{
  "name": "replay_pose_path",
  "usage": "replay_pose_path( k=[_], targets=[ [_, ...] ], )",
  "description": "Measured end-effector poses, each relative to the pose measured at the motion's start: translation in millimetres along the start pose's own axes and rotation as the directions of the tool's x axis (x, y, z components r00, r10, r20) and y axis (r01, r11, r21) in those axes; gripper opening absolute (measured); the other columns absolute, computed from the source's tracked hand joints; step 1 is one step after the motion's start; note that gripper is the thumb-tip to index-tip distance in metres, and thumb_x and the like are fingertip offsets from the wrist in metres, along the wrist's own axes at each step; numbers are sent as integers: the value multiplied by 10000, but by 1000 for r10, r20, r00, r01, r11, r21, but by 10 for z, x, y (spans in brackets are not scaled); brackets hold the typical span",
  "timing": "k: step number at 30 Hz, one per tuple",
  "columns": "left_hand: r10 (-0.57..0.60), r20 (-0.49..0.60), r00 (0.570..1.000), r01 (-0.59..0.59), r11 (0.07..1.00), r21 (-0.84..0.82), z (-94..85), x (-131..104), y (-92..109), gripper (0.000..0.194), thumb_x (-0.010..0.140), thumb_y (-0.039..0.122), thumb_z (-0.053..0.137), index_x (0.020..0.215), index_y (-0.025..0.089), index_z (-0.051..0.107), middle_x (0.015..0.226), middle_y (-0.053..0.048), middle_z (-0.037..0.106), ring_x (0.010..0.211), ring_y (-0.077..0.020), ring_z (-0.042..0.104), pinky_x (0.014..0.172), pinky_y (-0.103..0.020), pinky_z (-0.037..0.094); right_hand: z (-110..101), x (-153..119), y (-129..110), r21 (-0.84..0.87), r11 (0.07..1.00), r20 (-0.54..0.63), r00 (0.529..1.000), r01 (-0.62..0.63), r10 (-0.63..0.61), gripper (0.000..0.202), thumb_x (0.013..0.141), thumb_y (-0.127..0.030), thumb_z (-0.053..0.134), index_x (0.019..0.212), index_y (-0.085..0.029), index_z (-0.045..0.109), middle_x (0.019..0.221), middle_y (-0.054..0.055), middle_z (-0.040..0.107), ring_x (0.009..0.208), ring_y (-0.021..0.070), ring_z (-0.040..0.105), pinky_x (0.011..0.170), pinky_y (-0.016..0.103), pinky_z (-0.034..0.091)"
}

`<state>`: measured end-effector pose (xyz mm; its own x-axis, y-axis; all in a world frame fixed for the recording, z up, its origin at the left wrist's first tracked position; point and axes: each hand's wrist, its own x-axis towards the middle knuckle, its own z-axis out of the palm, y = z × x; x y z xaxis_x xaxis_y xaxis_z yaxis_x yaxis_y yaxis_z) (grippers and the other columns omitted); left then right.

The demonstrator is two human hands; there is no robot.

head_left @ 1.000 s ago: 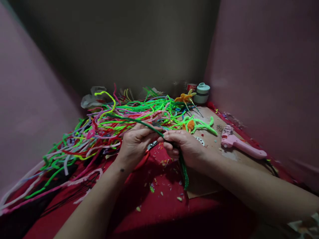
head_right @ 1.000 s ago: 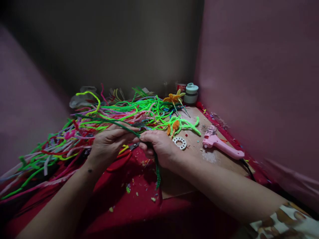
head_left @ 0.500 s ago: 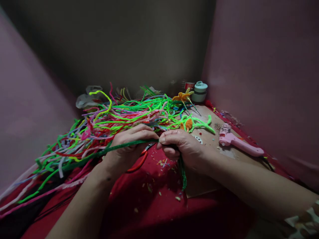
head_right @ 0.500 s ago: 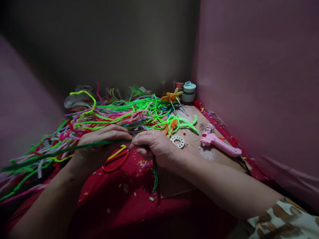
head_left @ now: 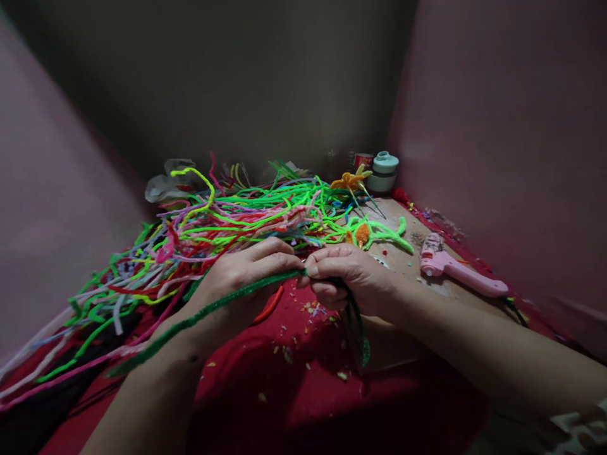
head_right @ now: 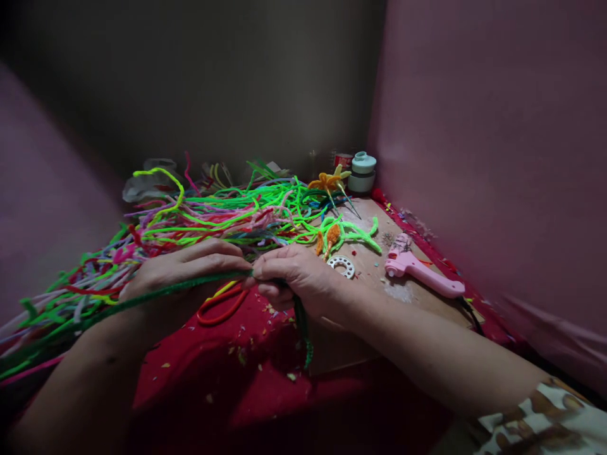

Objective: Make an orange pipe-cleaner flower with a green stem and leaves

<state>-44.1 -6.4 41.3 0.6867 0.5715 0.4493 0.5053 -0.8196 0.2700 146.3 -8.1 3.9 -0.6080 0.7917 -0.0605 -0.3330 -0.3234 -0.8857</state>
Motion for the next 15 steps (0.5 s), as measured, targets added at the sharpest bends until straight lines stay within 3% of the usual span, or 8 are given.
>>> replay_pose_path(
  k=[6, 11, 13, 15],
  targets=[
    [69, -10, 998, -68, 993, 101, -1, -20, -7, 186, 830, 151, 516, 929, 223, 657, 913, -32, 663, 723, -101, 613, 620, -160, 422, -6, 5, -19, -100, 995, -13, 1000, -7, 6, 96, 697, -190, 545, 611, -147, 550, 404, -72, 416, 338, 35, 242, 368, 198, 162],
    [39, 52, 998, -42, 998, 56, 5, -23, 18, 144, 812, 166, 544, 890, 203, 659, 864, -23, 663, 704, -103, 601, 616, -177, 413, 7, 2, -24, -368, 929, -39, 998, 23, -40, 121, 711, -217, 512, 604, -163, 530, 421, -45, 450, 364, 62, 324, 393, 211, 209],
    [-74, 28, 997, 74, 997, -1, 46, -3, 46, 114, 785, 192, 562, 818, 190, 671, 783, -22, 655, 665, -115, 580, 598, -198, 407, 23, -20, -17, -631, 766, -43, 980, 122, -192, 162, 745, -204, 476, 593, -167, 518, 474, -19, 478, 431, 82, 390, 451, 225, 270],
    [-296, -1, 955, 292, 945, -149, 111, 33, 71, 97, 741, 227, 589, 713, 173, 664, 625, -8, 603, 554, -107, 523, 522, -205, 379, 42, -57, 4, -885, 418, 18, 914, 203, -405, 192, 775, -175, 438, 606, -163, 529, 540, 13, 510, 518, 108, 437, 518, 250, 295]
  ],
)
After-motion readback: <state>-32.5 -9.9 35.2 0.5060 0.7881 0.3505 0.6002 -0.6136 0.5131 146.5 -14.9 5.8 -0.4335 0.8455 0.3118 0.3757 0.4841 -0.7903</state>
